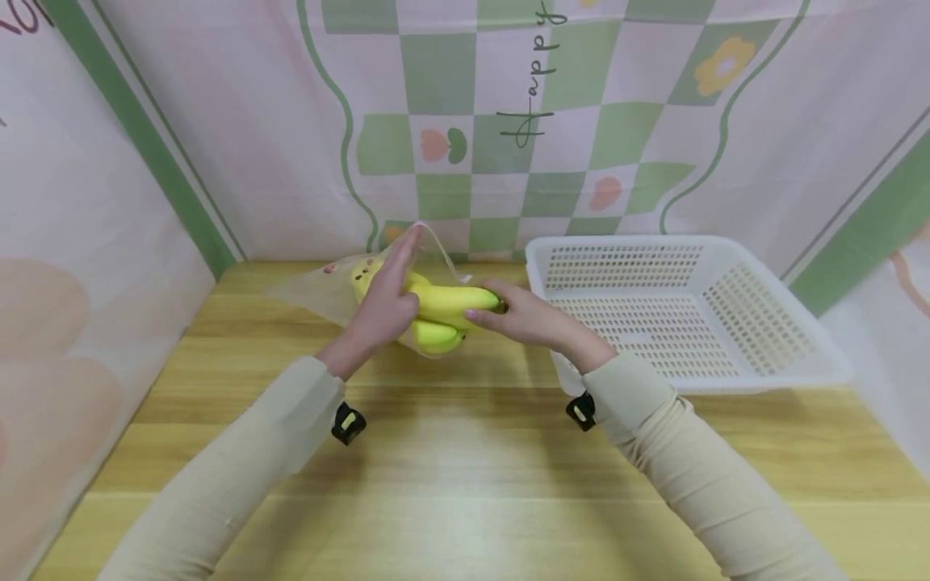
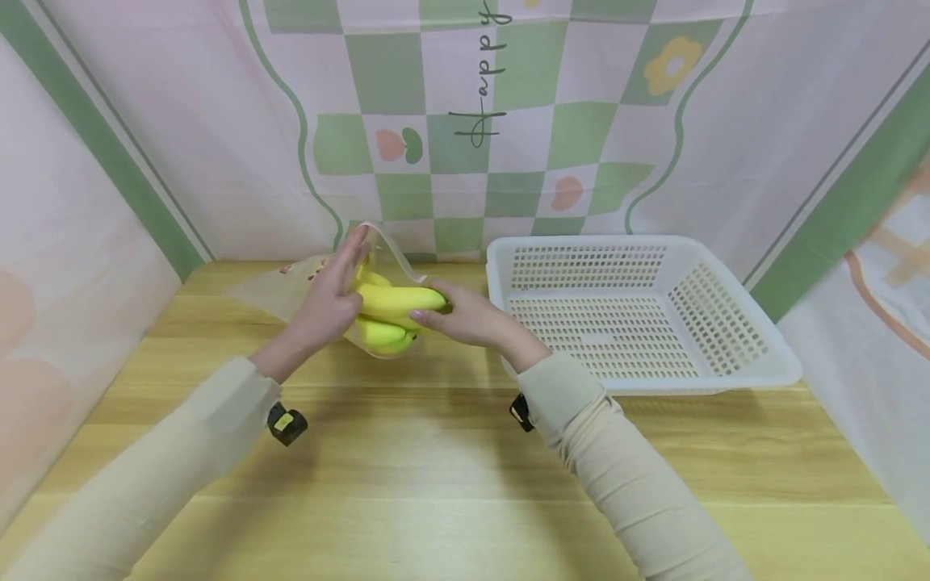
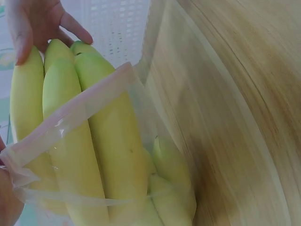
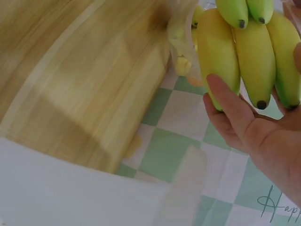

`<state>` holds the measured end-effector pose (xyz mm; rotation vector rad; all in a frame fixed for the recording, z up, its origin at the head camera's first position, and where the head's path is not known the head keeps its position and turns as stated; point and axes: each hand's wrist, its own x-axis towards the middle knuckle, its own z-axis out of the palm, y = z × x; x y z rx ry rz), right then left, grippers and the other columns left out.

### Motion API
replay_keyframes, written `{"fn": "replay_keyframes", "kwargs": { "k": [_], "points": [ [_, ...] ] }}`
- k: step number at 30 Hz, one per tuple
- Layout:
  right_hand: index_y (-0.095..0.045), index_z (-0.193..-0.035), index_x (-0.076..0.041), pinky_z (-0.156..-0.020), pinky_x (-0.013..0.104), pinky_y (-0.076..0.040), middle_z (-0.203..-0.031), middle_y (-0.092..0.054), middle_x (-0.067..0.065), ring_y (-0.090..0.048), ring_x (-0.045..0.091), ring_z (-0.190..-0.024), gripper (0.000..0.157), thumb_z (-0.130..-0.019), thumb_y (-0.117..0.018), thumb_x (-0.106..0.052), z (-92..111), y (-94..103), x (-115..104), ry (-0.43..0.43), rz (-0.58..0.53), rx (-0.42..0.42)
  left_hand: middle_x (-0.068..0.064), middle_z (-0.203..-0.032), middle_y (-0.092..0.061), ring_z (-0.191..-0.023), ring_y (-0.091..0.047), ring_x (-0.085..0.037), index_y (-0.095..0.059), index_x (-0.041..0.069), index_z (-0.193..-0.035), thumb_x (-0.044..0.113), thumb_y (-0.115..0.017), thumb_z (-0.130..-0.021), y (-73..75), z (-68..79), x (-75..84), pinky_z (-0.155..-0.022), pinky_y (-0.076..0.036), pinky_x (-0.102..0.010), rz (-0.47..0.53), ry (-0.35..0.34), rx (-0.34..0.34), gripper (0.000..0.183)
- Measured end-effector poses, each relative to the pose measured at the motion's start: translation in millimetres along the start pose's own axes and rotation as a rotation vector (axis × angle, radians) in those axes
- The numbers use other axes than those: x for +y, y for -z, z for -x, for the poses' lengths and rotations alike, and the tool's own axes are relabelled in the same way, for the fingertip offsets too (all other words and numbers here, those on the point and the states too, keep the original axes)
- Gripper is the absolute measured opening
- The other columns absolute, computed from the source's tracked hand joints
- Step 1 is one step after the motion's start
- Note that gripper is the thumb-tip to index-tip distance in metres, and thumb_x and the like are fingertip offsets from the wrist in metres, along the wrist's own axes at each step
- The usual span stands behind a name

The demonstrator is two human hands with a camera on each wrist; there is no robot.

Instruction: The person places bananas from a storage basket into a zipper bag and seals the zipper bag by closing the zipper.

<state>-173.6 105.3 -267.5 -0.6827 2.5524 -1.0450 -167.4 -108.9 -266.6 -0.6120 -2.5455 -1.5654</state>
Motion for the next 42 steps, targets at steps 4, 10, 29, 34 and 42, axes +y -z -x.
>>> {"fn": "replay_keyframes", "kwargs": {
  "k": [4,10,29,34,42],
  "points": [
    [-0.044,-0.140,-0.011,-0.079,0.033,-0.044,-0.100,-0.056,0.010,-0.050,0.021,-0.090,0.048,-0.098,-0.053,-0.030,0.3,0.3,-1.4,0.017,0.006,0.039,-0.005,-0.163,-0.006,-0.150,-0.007,-0.022,-0.009,0.007,-0.154,-0.020,-0.037,-0.068,0.2,-0.4,2.5,-0.124,-0.006,-0.040,-0.009,0.001,-0.013,0.094],
    [-0.045,-0.141,-0.011,-0.083,0.037,-0.046,-0.112,-0.059,0.013,-0.054,0.024,-0.095,0.050,-0.096,-0.056,-0.032,-2.5,-1.9,-4.3,0.008,0.015,0.098,-0.006,-0.163,-0.006,-0.151,-0.001,-0.020,-0.012,0.005,-0.153,-0.021,-0.038,-0.068,-4.2,-1.5,7.0,-0.124,-0.002,-0.042,-0.046,-0.015,-0.012,0.093],
    [-0.049,-0.138,-0.012,-0.094,0.045,-0.046,-0.126,-0.058,0.013,-0.055,0.028,-0.109,0.051,-0.092,-0.062,-0.029,-9.9,-5.8,-9.0,0.018,-0.019,0.134,-0.001,-0.163,-0.008,-0.151,-0.002,-0.017,-0.011,0.012,-0.154,-0.019,-0.039,-0.070,-4.5,-4.0,8.1,-0.123,-0.004,-0.043,-0.032,0.007,-0.067,0.094],
    [-0.054,-0.132,-0.010,-0.096,0.047,-0.044,-0.126,-0.058,0.012,-0.054,0.028,-0.110,0.047,-0.089,-0.066,-0.022,-9.4,-4.4,-10.4,0.079,0.003,0.143,0.003,-0.162,-0.009,-0.151,-0.004,-0.017,-0.013,0.016,-0.154,-0.017,-0.041,-0.070,-0.7,-4.1,4.7,-0.123,-0.005,-0.046,-0.053,0.017,-0.070,0.095],
    [-0.055,-0.131,-0.006,-0.093,0.044,-0.048,-0.126,-0.059,0.015,-0.056,0.028,-0.107,0.048,-0.088,-0.068,-0.023,-14.8,-9.7,-14.1,0.090,0.030,0.185,0.004,-0.162,-0.007,-0.150,0.000,-0.014,-0.012,0.017,-0.154,-0.020,-0.040,-0.070,-2.6,-4.1,5.7,-0.123,-0.002,-0.046,-0.032,0.032,-0.065,0.097]
  ]
}}
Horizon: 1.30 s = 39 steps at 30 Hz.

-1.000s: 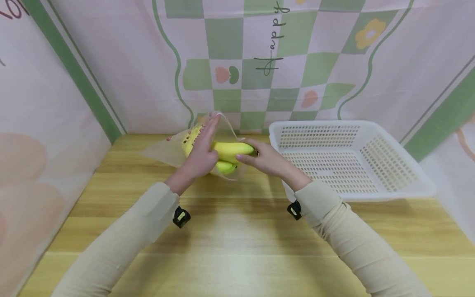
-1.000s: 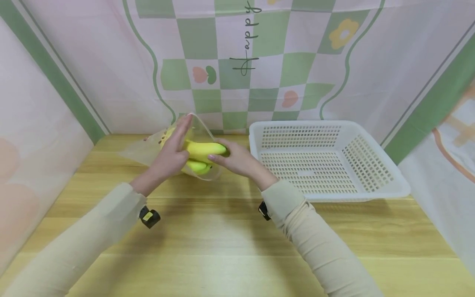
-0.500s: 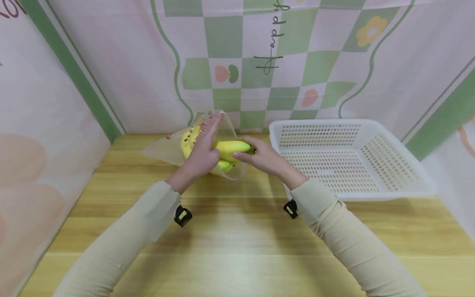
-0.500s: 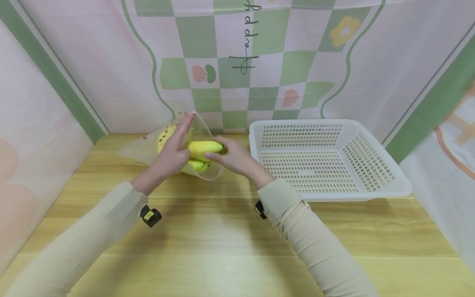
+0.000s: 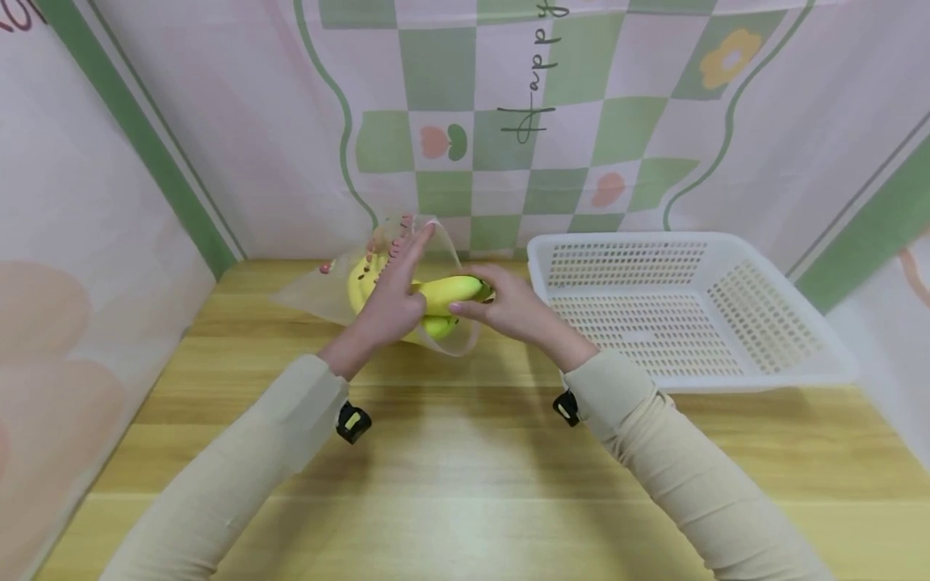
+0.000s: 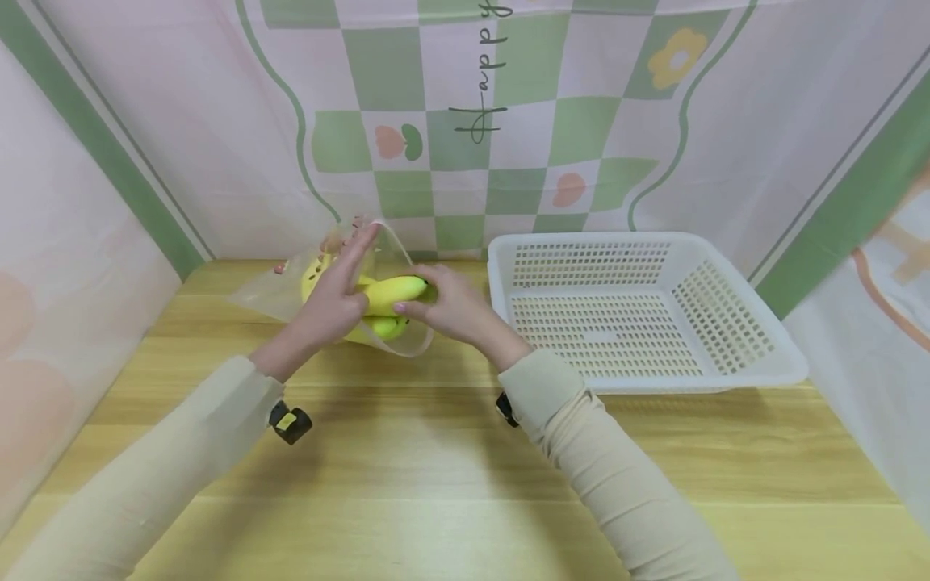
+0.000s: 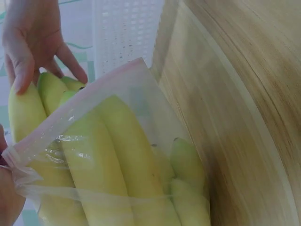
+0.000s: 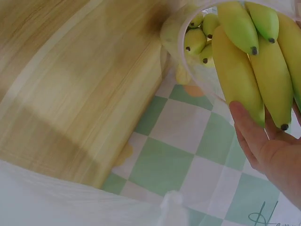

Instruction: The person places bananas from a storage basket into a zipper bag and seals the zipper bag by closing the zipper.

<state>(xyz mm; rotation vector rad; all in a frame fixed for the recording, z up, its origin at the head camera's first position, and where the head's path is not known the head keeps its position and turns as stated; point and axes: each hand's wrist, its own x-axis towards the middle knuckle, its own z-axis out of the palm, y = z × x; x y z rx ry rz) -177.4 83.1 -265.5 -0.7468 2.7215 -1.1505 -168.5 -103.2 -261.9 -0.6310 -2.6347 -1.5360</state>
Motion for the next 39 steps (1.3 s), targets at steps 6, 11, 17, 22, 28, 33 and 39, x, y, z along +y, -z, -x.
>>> {"fn": "replay_keyframes", "kwargs": {
  "k": [6,11,17,22,28,33,39],
  "points": [
    [-0.056,-0.131,-0.008,-0.087,0.041,-0.049,-0.121,-0.061,0.012,-0.057,0.026,-0.101,0.049,-0.088,-0.068,-0.029,-1.5,-1.5,-6.6,-0.025,0.037,0.035,0.002,-0.163,-0.008,-0.150,-0.004,-0.016,-0.012,0.017,-0.154,-0.019,-0.040,-0.070,1.2,0.8,3.7,-0.123,-0.006,-0.047,-0.021,0.007,0.014,0.096],
    [-0.057,-0.129,-0.008,-0.082,0.037,-0.050,-0.118,-0.063,0.012,-0.058,0.023,-0.097,0.051,-0.086,-0.070,-0.033,-3.0,-4.8,-9.7,-0.018,0.090,0.073,0.004,-0.162,-0.009,-0.150,-0.003,-0.015,-0.013,0.017,-0.154,-0.019,-0.039,-0.071,4.3,0.5,5.4,-0.123,-0.007,-0.045,-0.039,0.002,0.031,0.094],
    [-0.058,-0.125,-0.004,-0.083,0.037,-0.055,-0.116,-0.065,0.013,-0.060,0.023,-0.097,0.048,-0.083,-0.074,-0.022,-2.3,-3.5,-12.8,0.016,0.054,0.120,-0.002,-0.162,-0.014,-0.150,-0.008,-0.015,-0.016,0.012,-0.154,-0.019,-0.035,-0.071,11.4,-2.5,6.0,-0.124,-0.012,-0.040,-0.010,-0.024,0.092,0.091],
    [-0.062,-0.119,-0.006,-0.079,0.035,-0.052,-0.112,-0.065,0.011,-0.058,0.022,-0.093,0.042,-0.086,-0.070,-0.030,-0.7,-1.3,-15.9,0.025,0.082,0.152,-0.005,-0.162,-0.013,-0.150,-0.009,-0.017,-0.017,0.010,-0.153,-0.019,-0.035,-0.072,15.1,-2.7,8.4,-0.124,-0.012,-0.039,0.002,-0.043,0.076,0.089],
    [-0.061,-0.125,-0.001,-0.087,0.041,-0.054,-0.125,-0.061,0.020,-0.058,0.030,-0.110,0.044,-0.088,-0.068,-0.024,1.5,-1.8,-16.5,0.066,0.110,0.195,-0.001,-0.162,-0.012,-0.150,-0.007,-0.019,-0.017,0.012,-0.153,-0.020,-0.038,-0.071,14.8,-1.0,8.9,-0.124,-0.009,-0.043,-0.014,-0.037,0.021,0.091],
    [-0.061,-0.123,0.003,-0.085,0.041,-0.056,-0.123,-0.061,0.023,-0.061,0.033,-0.109,0.044,-0.085,-0.070,-0.018,0.7,-4.4,-15.8,0.134,0.171,0.219,0.000,-0.162,-0.010,-0.150,-0.006,-0.021,-0.014,0.013,-0.154,-0.020,-0.041,-0.073,8.6,1.8,9.2,-0.122,-0.013,-0.048,-0.012,0.004,-0.031,0.092],
    [-0.059,-0.125,0.002,-0.093,0.042,-0.053,-0.127,-0.060,0.020,-0.060,0.032,-0.114,0.047,-0.085,-0.070,-0.019,-1.9,-5.8,-14.0,0.159,0.202,0.201,-0.003,-0.162,-0.011,-0.150,-0.008,-0.022,-0.014,0.011,-0.154,-0.021,-0.041,-0.076,6.6,2.7,10.2,-0.122,-0.013,-0.047,-0.049,-0.013,-0.047,0.088]
  ]
}}
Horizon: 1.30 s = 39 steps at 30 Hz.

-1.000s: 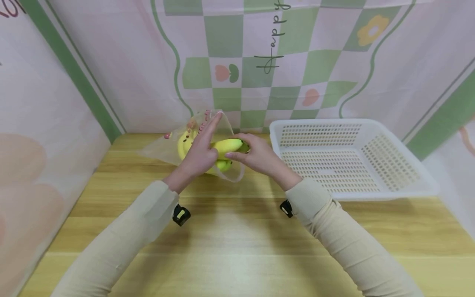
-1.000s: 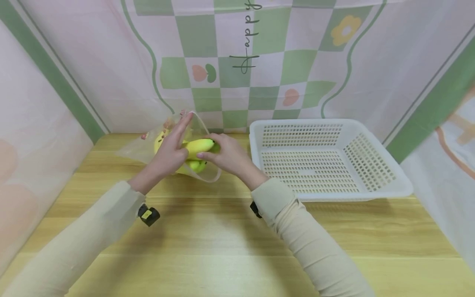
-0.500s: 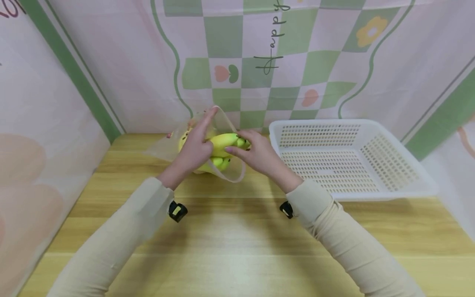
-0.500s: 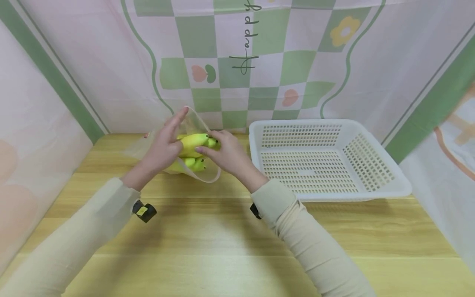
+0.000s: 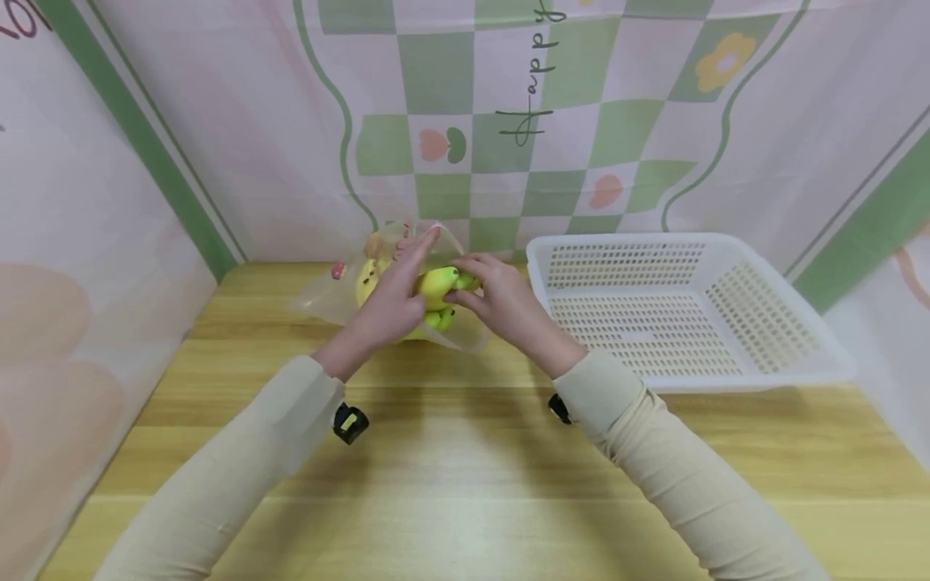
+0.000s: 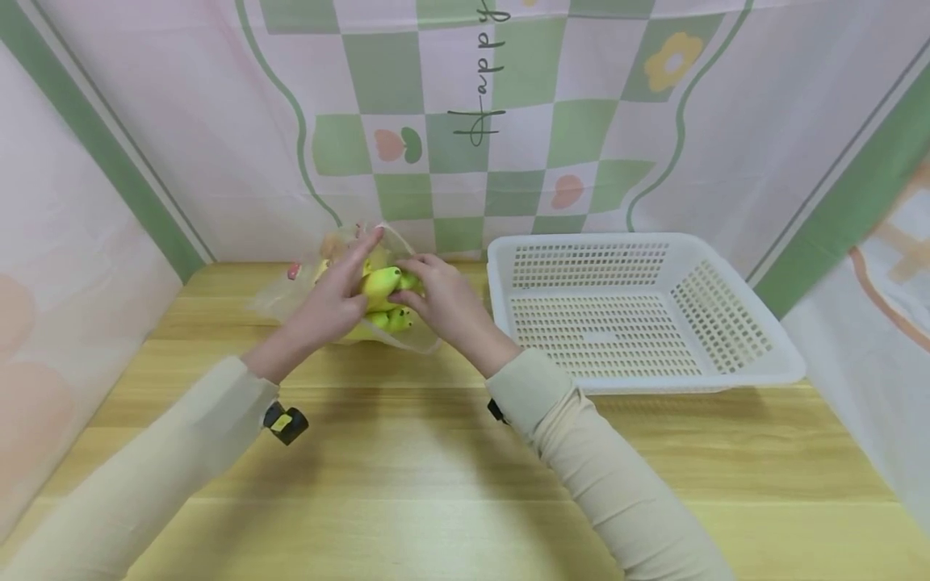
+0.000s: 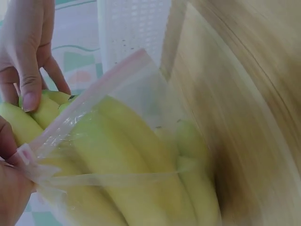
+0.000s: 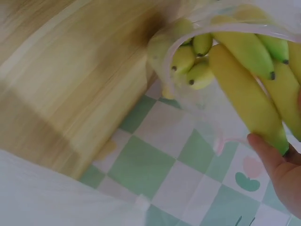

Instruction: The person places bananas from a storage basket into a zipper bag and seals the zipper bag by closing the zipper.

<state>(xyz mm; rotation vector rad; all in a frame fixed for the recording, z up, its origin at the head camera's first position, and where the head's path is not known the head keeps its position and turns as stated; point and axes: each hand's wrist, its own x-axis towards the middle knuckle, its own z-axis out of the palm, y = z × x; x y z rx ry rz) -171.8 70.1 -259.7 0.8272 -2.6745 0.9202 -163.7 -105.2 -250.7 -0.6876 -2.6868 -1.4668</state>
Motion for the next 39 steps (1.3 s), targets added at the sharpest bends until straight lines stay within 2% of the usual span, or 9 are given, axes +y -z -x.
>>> {"fn": "replay_keyframes", "kwargs": {
  "k": [7,12,15,19,24,26,28,34,39],
  "points": [
    [-0.036,-0.141,0.005,-0.097,0.039,-0.052,-0.139,-0.050,0.023,-0.055,0.033,-0.122,0.064,-0.086,-0.068,-0.007,-1.4,4.1,6.2,0.061,-0.030,-0.014,-0.001,-0.162,-0.013,-0.150,-0.010,-0.020,-0.019,0.014,-0.153,-0.021,-0.038,-0.073,16.7,-5.3,0.6,-0.124,-0.008,-0.043,-0.004,-0.009,0.062,0.089],
    [-0.037,-0.138,0.006,-0.104,0.041,-0.047,-0.138,-0.048,0.022,-0.049,0.034,-0.126,0.061,-0.086,-0.066,0.000,-2.4,10.4,2.9,0.118,-0.001,0.073,-0.003,-0.162,-0.012,-0.150,-0.010,-0.016,-0.015,0.007,-0.153,-0.021,-0.030,-0.072,31.6,-8.1,0.7,-0.124,-0.008,-0.034,0.087,-0.037,0.076,0.087],
    [-0.037,-0.140,0.005,-0.110,0.047,-0.038,-0.140,-0.043,0.023,-0.042,0.037,-0.130,0.068,-0.082,-0.071,-0.005,-3.4,14.4,0.2,0.066,0.049,0.102,-0.007,-0.162,-0.011,-0.150,-0.011,-0.017,-0.014,0.003,-0.152,-0.023,-0.024,-0.071,38.7,-9.9,1.2,-0.124,-0.010,-0.032,0.201,-0.059,0.081,0.086],
    [-0.041,-0.138,0.004,-0.114,0.049,-0.034,-0.141,-0.044,0.022,-0.040,0.037,-0.133,0.062,-0.084,-0.068,-0.011,-4.7,20.6,-0.1,-0.100,0.079,0.013,-0.009,-0.162,-0.011,-0.150,-0.012,-0.018,-0.013,0.002,-0.152,-0.024,-0.022,-0.071,44.8,-9.3,2.3,-0.123,-0.012,-0.033,0.273,-0.052,0.055,0.086],
    [-0.056,-0.127,-0.003,-0.084,0.038,-0.054,-0.128,-0.061,0.013,-0.062,0.026,-0.100,0.040,-0.088,-0.055,-0.012,-4.5,26.5,-0.8,-0.217,0.093,-0.109,-0.006,-0.162,-0.010,-0.150,-0.012,-0.018,-0.013,0.003,-0.153,-0.024,-0.021,-0.072,50.1,-7.5,3.3,-0.123,-0.014,-0.035,0.270,-0.041,0.009,0.086],
    [-0.056,-0.126,-0.005,-0.065,0.030,-0.052,-0.118,-0.064,0.014,-0.062,0.020,-0.079,0.039,-0.088,-0.051,-0.010,-4.7,27.8,-2.1,-0.235,0.063,-0.121,-0.006,-0.162,-0.010,-0.150,-0.013,-0.019,-0.012,0.004,-0.153,-0.024,-0.022,-0.073,53.3,-7.0,3.3,-0.123,-0.014,-0.037,0.246,-0.036,-0.009,0.085],
    [-0.054,-0.124,-0.004,-0.055,0.024,-0.046,-0.115,-0.065,0.016,-0.057,0.017,-0.069,0.037,-0.088,-0.050,-0.008,-5.1,30.0,-3.7,-0.250,-0.004,-0.118,-0.006,-0.162,-0.010,-0.150,-0.013,-0.021,-0.011,0.006,-0.153,-0.024,-0.022,-0.073,57.1,-6.4,3.5,-0.123,-0.013,-0.039,0.218,-0.031,-0.030,0.086],
    [-0.053,-0.127,-0.003,-0.049,0.019,-0.041,-0.118,-0.063,0.020,-0.060,0.014,-0.067,0.040,-0.088,-0.047,-0.002,-7.3,40.9,-5.9,-0.293,-0.169,-0.093,-0.007,-0.160,-0.020,-0.149,-0.015,-0.022,-0.023,0.010,-0.152,-0.024,-0.024,-0.068,70.1,-4.2,3.8,-0.123,-0.016,-0.043,0.074,0.033,-0.025,0.091],
    [-0.054,-0.131,-0.008,-0.046,0.021,-0.034,-0.119,-0.063,0.015,-0.057,0.013,-0.063,0.041,-0.092,-0.045,-0.005,-8.3,48.3,-3.5,-0.324,-0.188,-0.071,-0.011,-0.152,-0.033,-0.146,-0.025,-0.025,-0.034,0.008,-0.145,-0.026,-0.022,-0.067,78.9,-2.6,6.1,-0.121,-0.023,-0.044,0.089,0.064,0.032,0.086]
  ]
}}
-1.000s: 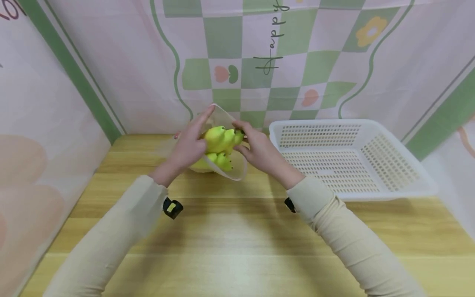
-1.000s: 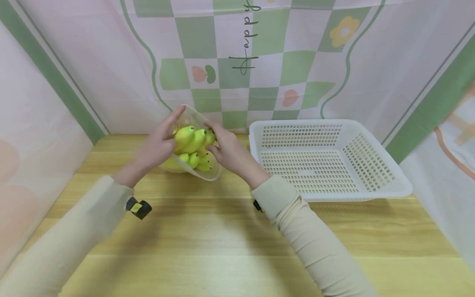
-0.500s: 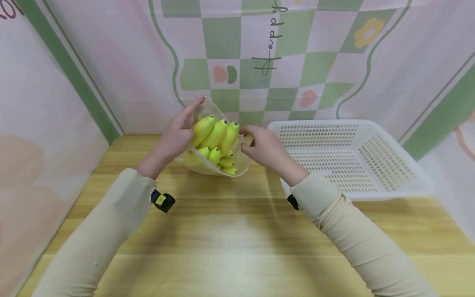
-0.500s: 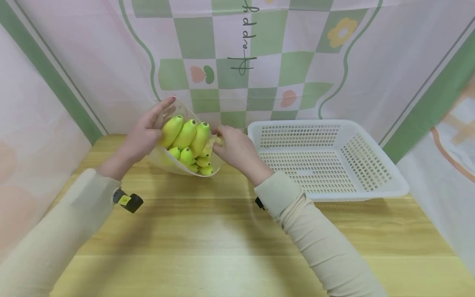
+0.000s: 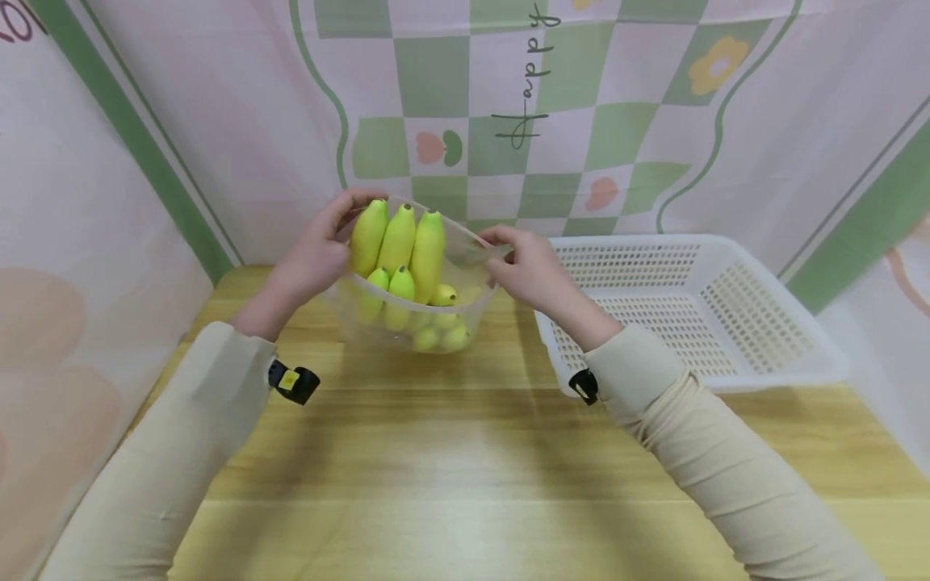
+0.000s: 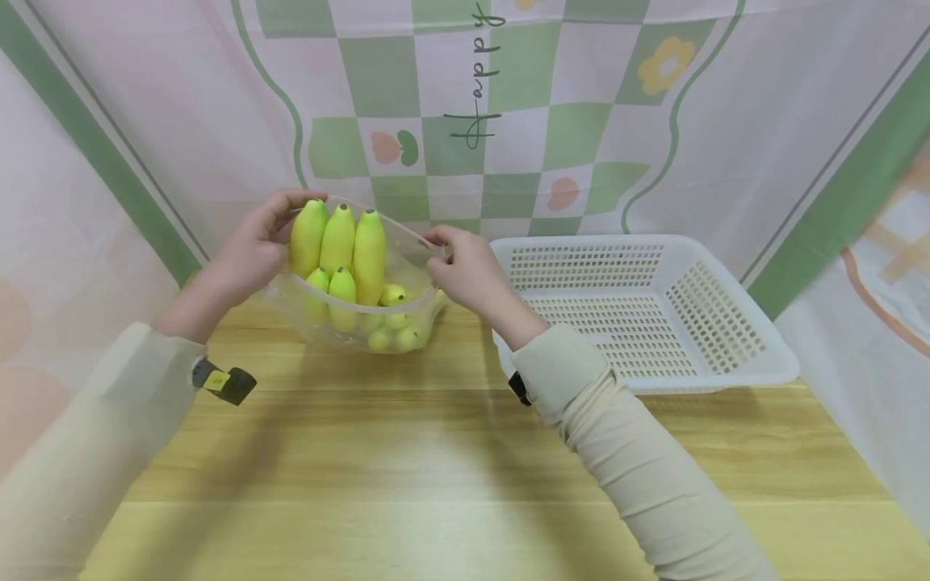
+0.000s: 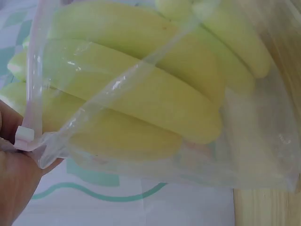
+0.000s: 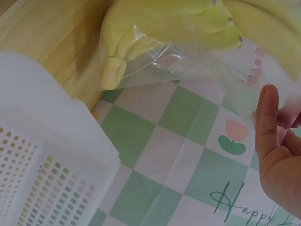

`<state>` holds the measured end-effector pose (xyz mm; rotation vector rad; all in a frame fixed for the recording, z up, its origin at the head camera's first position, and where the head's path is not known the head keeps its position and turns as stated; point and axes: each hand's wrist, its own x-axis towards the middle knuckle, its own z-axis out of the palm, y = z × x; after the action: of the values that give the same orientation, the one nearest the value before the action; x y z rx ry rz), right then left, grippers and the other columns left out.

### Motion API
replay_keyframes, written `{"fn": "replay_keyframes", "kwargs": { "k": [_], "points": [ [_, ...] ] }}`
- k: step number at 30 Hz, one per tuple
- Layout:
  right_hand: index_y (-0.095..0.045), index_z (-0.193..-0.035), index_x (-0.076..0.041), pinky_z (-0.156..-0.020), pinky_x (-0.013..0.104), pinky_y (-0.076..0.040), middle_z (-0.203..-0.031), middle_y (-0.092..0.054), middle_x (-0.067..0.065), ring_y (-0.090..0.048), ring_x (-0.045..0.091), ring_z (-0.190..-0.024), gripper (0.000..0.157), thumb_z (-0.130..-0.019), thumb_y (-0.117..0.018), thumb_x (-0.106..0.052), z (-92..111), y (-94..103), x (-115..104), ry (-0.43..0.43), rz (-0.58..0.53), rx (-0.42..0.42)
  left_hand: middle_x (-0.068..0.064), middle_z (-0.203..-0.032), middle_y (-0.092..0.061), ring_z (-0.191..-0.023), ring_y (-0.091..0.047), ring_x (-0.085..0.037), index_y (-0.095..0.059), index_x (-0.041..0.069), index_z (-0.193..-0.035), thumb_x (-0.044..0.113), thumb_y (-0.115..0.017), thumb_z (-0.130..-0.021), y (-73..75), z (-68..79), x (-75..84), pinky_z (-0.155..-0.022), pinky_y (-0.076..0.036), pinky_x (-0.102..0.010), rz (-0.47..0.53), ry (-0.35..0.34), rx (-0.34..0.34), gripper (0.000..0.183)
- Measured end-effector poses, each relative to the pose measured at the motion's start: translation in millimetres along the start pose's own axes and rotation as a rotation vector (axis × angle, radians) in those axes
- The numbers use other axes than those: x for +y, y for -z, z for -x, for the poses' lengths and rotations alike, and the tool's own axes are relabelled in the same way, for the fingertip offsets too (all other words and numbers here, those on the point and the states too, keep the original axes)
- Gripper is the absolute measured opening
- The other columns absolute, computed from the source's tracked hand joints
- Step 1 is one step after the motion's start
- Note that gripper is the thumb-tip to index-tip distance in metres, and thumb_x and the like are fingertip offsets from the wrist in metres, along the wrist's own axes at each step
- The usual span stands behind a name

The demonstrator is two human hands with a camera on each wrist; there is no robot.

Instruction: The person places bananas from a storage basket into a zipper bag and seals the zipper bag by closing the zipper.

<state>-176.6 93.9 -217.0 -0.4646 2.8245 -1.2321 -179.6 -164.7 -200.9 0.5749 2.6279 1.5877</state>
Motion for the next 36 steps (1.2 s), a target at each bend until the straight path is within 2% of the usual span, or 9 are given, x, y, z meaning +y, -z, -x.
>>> {"fn": "replay_keyframes", "kwargs": {
  "k": [3,6,13,17,20,24,27,32,36],
  "points": [
    [-0.055,-0.130,-0.006,-0.048,0.020,-0.034,-0.117,-0.062,0.014,-0.061,0.014,-0.069,0.037,-0.094,-0.045,-0.007,-1.1,1.9,0.8,0.009,-0.034,0.005,-0.014,-0.151,-0.034,-0.145,-0.028,-0.029,-0.032,0.007,-0.143,-0.024,-0.026,-0.073,4.5,1.1,-0.9,-0.120,-0.024,-0.046,0.011,0.004,0.035,0.077],
    [-0.056,-0.129,-0.004,-0.051,0.020,-0.037,-0.114,-0.062,0.015,-0.062,0.017,-0.076,0.037,-0.094,-0.045,-0.007,-1.9,2.7,1.4,0.021,-0.061,0.006,-0.013,-0.150,-0.034,-0.144,-0.029,-0.030,-0.031,0.007,-0.143,-0.021,-0.029,-0.076,7.5,1.4,-4.1,-0.119,-0.025,-0.048,-0.049,0.029,0.061,0.073],
    [-0.058,-0.127,-0.004,-0.063,0.023,-0.040,-0.107,-0.064,0.015,-0.052,0.017,-0.080,0.037,-0.091,-0.048,-0.008,-2.3,3.5,2.3,0.040,-0.074,0.016,-0.020,-0.150,-0.038,-0.137,-0.039,-0.034,-0.031,0.003,-0.145,-0.006,-0.032,-0.092,9.7,1.7,-15.6,-0.113,-0.036,-0.049,-0.184,0.124,0.069,0.054],
    [-0.056,-0.128,-0.003,-0.080,0.026,-0.049,-0.112,-0.062,0.020,-0.057,0.018,-0.090,0.036,-0.095,-0.048,-0.013,-1.6,3.8,3.0,0.050,-0.169,-0.029,-0.019,-0.151,-0.036,-0.137,-0.038,-0.034,-0.029,0.004,-0.149,-0.001,-0.031,-0.096,8.1,3.2,-19.2,-0.114,-0.034,-0.049,-0.200,0.151,0.059,0.053],
    [-0.049,-0.134,0.000,-0.097,0.034,-0.048,-0.123,-0.055,0.023,-0.056,0.024,-0.108,0.042,-0.093,-0.046,-0.005,-1.1,4.0,3.9,0.064,-0.264,-0.090,-0.020,-0.151,-0.036,-0.137,-0.038,-0.033,-0.025,0.007,-0.151,0.008,-0.033,-0.101,6.2,5.2,-21.0,-0.114,-0.034,-0.050,-0.127,0.149,0.047,0.051],
    [-0.040,-0.140,0.001,-0.106,0.037,-0.045,-0.125,-0.049,0.022,-0.050,0.030,-0.119,0.056,-0.086,-0.053,0.006,-2.3,2.7,3.6,0.061,-0.277,-0.116,-0.016,-0.157,-0.027,-0.143,-0.030,-0.033,-0.015,0.015,-0.154,0.036,-0.037,-0.102,5.4,9.0,-25.8,-0.116,-0.027,-0.055,-0.043,0.135,-0.048,0.060],
    [-0.038,-0.143,-0.003,-0.107,0.038,-0.045,-0.126,-0.049,0.019,-0.049,0.030,-0.121,0.066,-0.083,-0.066,0.001,-4.2,2.1,4.3,0.021,-0.222,-0.088,-0.007,-0.162,-0.014,-0.148,-0.018,-0.032,-0.007,0.024,-0.155,0.049,-0.044,-0.097,8.0,11.7,-31.7,-0.116,-0.022,-0.060,-0.043,0.126,-0.146,0.074],
    [-0.039,-0.144,-0.008,-0.102,0.041,-0.047,-0.129,-0.052,0.018,-0.051,0.029,-0.120,0.071,-0.083,-0.074,-0.013,-7.0,3.4,10.5,-0.028,-0.127,-0.035,-0.001,-0.163,-0.003,-0.149,-0.009,-0.029,0.004,0.034,-0.153,0.032,-0.068,-0.087,14.0,13.9,-42.7,-0.117,-0.018,-0.060,-0.052,0.098,-0.277,0.098],
    [-0.045,-0.141,-0.008,-0.099,0.042,-0.048,-0.127,-0.056,0.017,-0.054,0.028,-0.117,0.067,-0.082,-0.075,-0.021,-7.4,3.2,14.2,-0.027,-0.058,0.007,-0.002,-0.163,-0.005,-0.149,-0.010,-0.030,0.006,0.035,-0.153,0.022,-0.076,-0.081,10.7,14.4,-48.8,-0.118,-0.012,-0.060,-0.126,0.077,-0.303,0.110]
  ]
}}
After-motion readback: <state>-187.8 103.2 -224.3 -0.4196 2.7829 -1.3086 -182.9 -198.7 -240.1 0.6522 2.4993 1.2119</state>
